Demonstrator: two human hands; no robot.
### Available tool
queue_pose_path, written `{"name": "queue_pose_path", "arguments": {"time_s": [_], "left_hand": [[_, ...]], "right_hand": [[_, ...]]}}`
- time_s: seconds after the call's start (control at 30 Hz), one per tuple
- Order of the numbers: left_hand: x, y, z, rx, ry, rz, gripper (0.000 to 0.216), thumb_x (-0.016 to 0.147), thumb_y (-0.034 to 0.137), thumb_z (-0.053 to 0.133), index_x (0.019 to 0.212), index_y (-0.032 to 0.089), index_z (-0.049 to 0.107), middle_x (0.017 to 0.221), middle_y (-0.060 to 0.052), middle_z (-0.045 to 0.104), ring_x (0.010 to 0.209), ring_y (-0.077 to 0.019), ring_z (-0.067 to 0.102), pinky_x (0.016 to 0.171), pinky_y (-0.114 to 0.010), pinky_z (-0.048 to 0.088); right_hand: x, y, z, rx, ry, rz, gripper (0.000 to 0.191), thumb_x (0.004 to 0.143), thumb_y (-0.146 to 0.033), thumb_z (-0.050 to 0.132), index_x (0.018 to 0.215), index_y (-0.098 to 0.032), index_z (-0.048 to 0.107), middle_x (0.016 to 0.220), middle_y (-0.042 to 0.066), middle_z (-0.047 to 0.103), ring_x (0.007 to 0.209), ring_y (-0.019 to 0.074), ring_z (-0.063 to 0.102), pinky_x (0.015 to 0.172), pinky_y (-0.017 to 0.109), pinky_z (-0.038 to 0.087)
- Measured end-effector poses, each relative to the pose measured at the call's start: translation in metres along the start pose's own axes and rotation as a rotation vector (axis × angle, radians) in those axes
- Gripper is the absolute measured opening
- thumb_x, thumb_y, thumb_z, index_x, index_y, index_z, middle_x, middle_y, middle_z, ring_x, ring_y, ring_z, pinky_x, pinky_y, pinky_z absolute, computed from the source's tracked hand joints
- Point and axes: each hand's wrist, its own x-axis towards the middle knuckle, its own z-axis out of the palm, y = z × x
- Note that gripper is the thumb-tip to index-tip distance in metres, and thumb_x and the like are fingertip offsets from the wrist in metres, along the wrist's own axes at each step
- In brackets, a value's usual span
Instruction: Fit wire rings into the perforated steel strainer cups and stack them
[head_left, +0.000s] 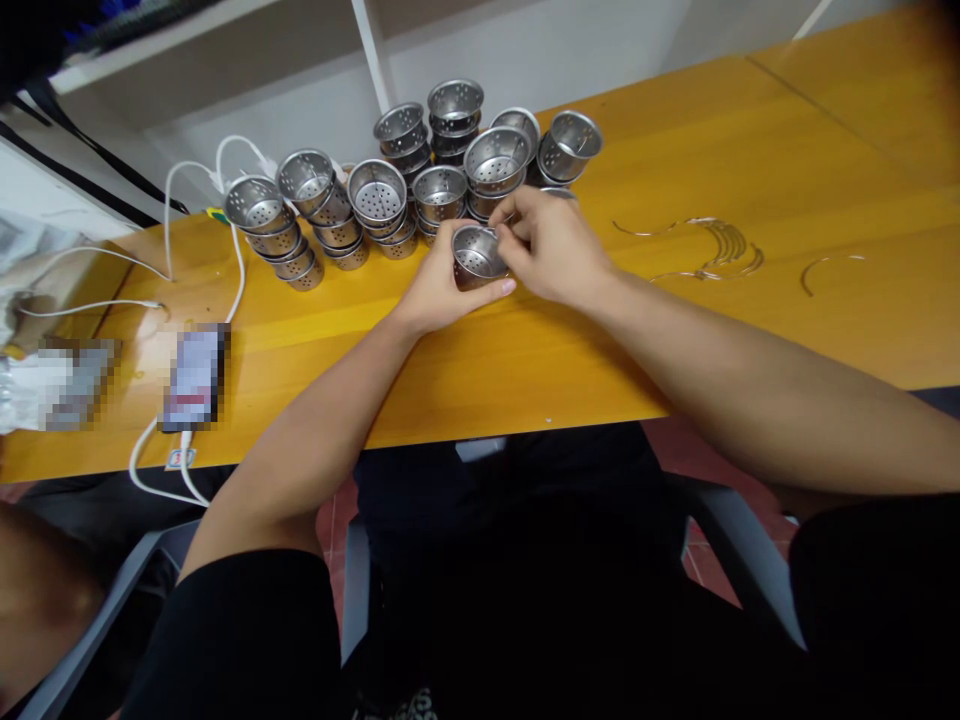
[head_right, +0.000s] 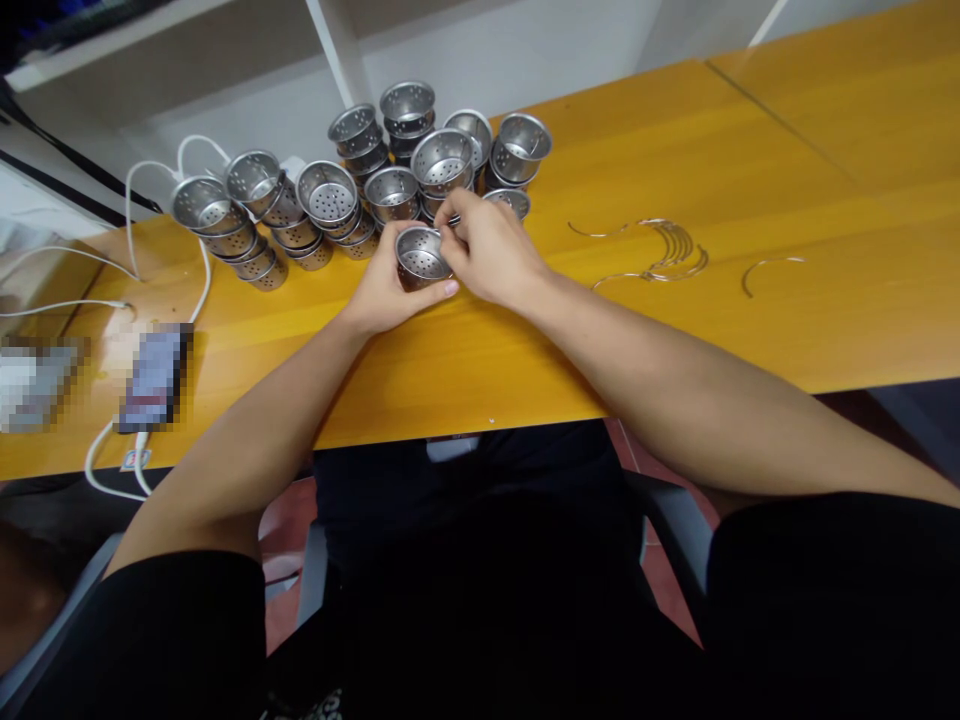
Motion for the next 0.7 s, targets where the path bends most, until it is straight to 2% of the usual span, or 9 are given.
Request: {"name": "queue_pose_path", "arguments": {"time_s": [0.17,0.27,0.37,0.47,0.53,0.7], "left_hand": [[0.0,0.004,-0.003,0.015,0.023,-0.031,0.118,0.081,0.106,0.095,0.162,0.029,0.058,0.157,-0.016,0.076,0.154,-0.0417,0.077,0.144,-0.065,0.057],[0.0,0.003,-0.009,-0.03,0.023,-0.05,0.11,0.086,0.106,0.092,0.158,0.027,0.064,0.152,-0.014,0.08,0.149,-0.0388,0.079,0.141,-0.063,0.06],[-0.002,0.006,-0.016,-0.076,0.007,-0.084,0.108,0.089,0.106,0.088,0.156,0.025,0.068,0.145,-0.014,0.082,0.14,-0.0353,0.083,0.134,-0.059,0.065],[-0.005,0.013,-0.019,-0.078,-0.004,-0.106,0.106,0.092,0.106,0.084,0.157,0.024,0.069,0.145,-0.014,0.083,0.132,-0.0316,0.084,0.127,-0.054,0.069],[-0.005,0.016,-0.02,-0.072,-0.006,-0.1,0.103,0.095,0.105,0.082,0.156,0.024,0.07,0.143,-0.013,0.083,0.129,-0.0299,0.084,0.124,-0.052,0.069],[-0.004,0.009,-0.019,-0.061,-0.047,-0.021,0.104,0.095,0.103,0.085,0.16,0.025,0.064,0.148,-0.015,0.08,0.136,-0.032,0.083,0.127,-0.053,0.067]], "right_hand": [[0.001,-0.005,-0.001,0.167,-0.04,0.025,0.039,0.107,-0.068,0.092,0.104,-0.034,0.072,0.066,0.001,0.057,0.073,0.0298,0.061,0.073,0.048,0.058],[0.005,-0.005,-0.015,0.33,-0.212,-0.011,0.047,0.105,-0.076,0.095,0.102,-0.032,0.08,0.073,0.002,0.066,0.071,0.0258,0.062,0.068,0.042,0.055],[0.01,-0.001,-0.028,0.448,-0.351,-0.091,0.053,0.096,-0.081,0.105,0.107,-0.032,0.086,0.084,0.002,0.077,0.075,0.0234,0.067,0.069,0.039,0.057],[0.012,0.006,-0.028,0.517,-0.365,-0.149,0.059,0.087,-0.084,0.113,0.107,-0.034,0.089,0.095,0.003,0.084,0.085,0.0259,0.072,0.074,0.04,0.064],[0.012,0.011,-0.026,0.525,-0.362,-0.15,0.059,0.087,-0.086,0.113,0.107,-0.035,0.089,0.098,0.003,0.085,0.09,0.0274,0.073,0.079,0.043,0.067],[0.011,0.016,-0.025,0.497,-0.385,-0.103,0.063,0.088,-0.086,0.113,0.106,-0.033,0.083,0.087,0.0,0.077,0.09,0.026,0.069,0.084,0.043,0.066]]}}
